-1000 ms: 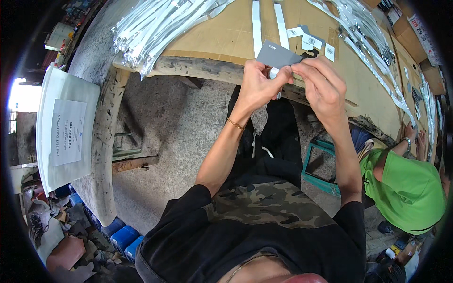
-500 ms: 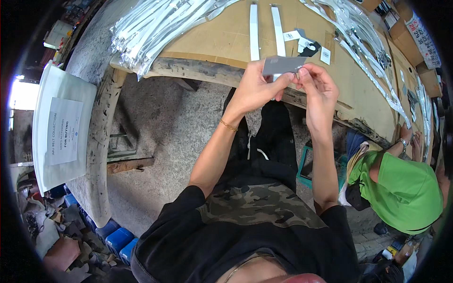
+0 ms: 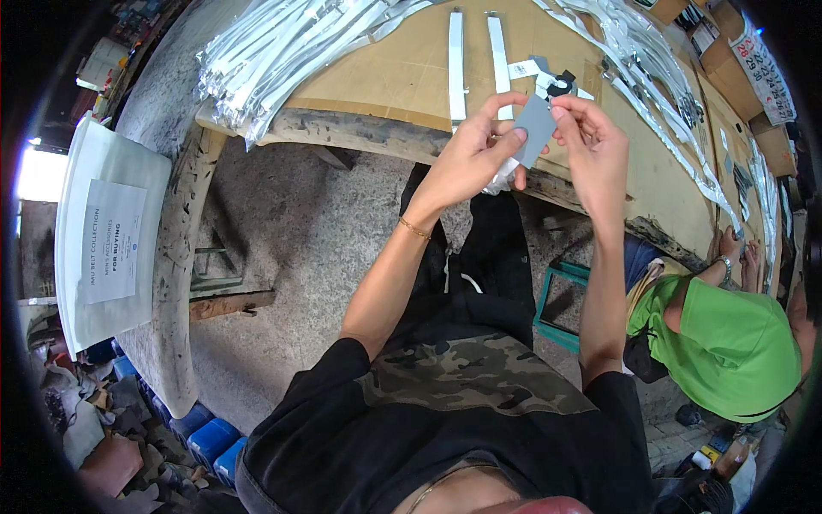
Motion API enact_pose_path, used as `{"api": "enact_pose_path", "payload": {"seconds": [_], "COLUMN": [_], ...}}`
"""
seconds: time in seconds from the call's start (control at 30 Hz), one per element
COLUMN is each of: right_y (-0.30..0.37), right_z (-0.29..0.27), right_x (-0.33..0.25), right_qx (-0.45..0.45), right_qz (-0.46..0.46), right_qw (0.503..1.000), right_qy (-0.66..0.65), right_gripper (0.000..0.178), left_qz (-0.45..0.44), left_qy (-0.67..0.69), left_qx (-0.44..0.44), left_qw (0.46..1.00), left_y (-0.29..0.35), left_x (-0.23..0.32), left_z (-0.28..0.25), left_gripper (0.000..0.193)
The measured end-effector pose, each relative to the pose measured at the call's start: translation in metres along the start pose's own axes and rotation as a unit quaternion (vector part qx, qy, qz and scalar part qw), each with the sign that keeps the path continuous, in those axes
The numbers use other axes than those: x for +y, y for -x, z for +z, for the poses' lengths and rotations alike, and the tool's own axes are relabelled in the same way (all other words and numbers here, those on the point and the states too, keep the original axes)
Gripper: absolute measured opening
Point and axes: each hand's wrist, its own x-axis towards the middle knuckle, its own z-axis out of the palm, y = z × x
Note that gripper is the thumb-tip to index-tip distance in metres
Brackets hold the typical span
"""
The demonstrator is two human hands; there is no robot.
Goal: Assembling and organizing white leather or fabric straps with hardware and tags.
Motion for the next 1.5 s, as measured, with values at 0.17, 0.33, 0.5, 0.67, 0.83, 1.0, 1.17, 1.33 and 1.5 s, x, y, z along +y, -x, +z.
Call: {"api": "enact_pose_path", "payload": {"seconds": [0.17, 0.33, 0.5, 0.67, 0.83, 1.0, 1.17, 1.33, 1.5], "right_y": [0.006, -0.004, -0.007, -0.008, -0.009, -0.014, -0.019, -0.017, -0.010], "right_z": [0.011, -0.007, -0.001, -0.002, -0.004, -0.006, -0.005, 0.003, 0.008], "right_x": [0.009, 0.025, 0.024, 0.035, 0.033, 0.030, 0.027, 0.025, 0.028], "right_qx": [0.088, -0.075, -0.001, 0.027, 0.000, -0.030, -0.035, -0.009, 0.000], "right_qz": [-0.017, 0.079, 0.045, 0.032, 0.004, 0.005, 0.013, 0.051, 0.097], "right_qw": [0.995, 0.970, 0.970, 0.968, 0.986, 0.987, 0.981, 0.967, 0.962], "right_qy": [-0.045, -0.216, -0.239, -0.248, -0.167, -0.155, -0.188, -0.249, -0.256], "right_gripper": [0.012, 0.013, 0.015, 0.015, 0.016, 0.016, 0.015, 0.016, 0.017], "left_qz": [0.012, -0.001, 0.074, -0.068, -0.012, -0.005, -0.007, -0.025, -0.025], "left_qy": [-0.021, -0.005, -0.122, -0.159, -0.119, -0.082, -0.066, -0.134, -0.098], "left_qx": [-0.002, 0.004, 0.070, 0.018, 0.080, 0.104, 0.119, 0.131, 0.153], "left_qw": [1.000, 1.000, 0.987, 0.985, 0.990, 0.991, 0.991, 0.982, 0.983], "left_y": [-0.002, -0.001, 0.009, 0.008, 0.008, 0.003, 0.002, 0.001, -0.004], "left_x": [-0.002, -0.001, -0.022, -0.024, -0.026, -0.015, -0.016, -0.007, -0.004], "left_z": [0.000, 0.001, -0.012, -0.017, -0.016, -0.008, -0.005, 0.000, -0.008], "left_gripper": [0.035, 0.038, 0.054, 0.040, 0.026, 0.030, 0.034, 0.030, 0.025]}}
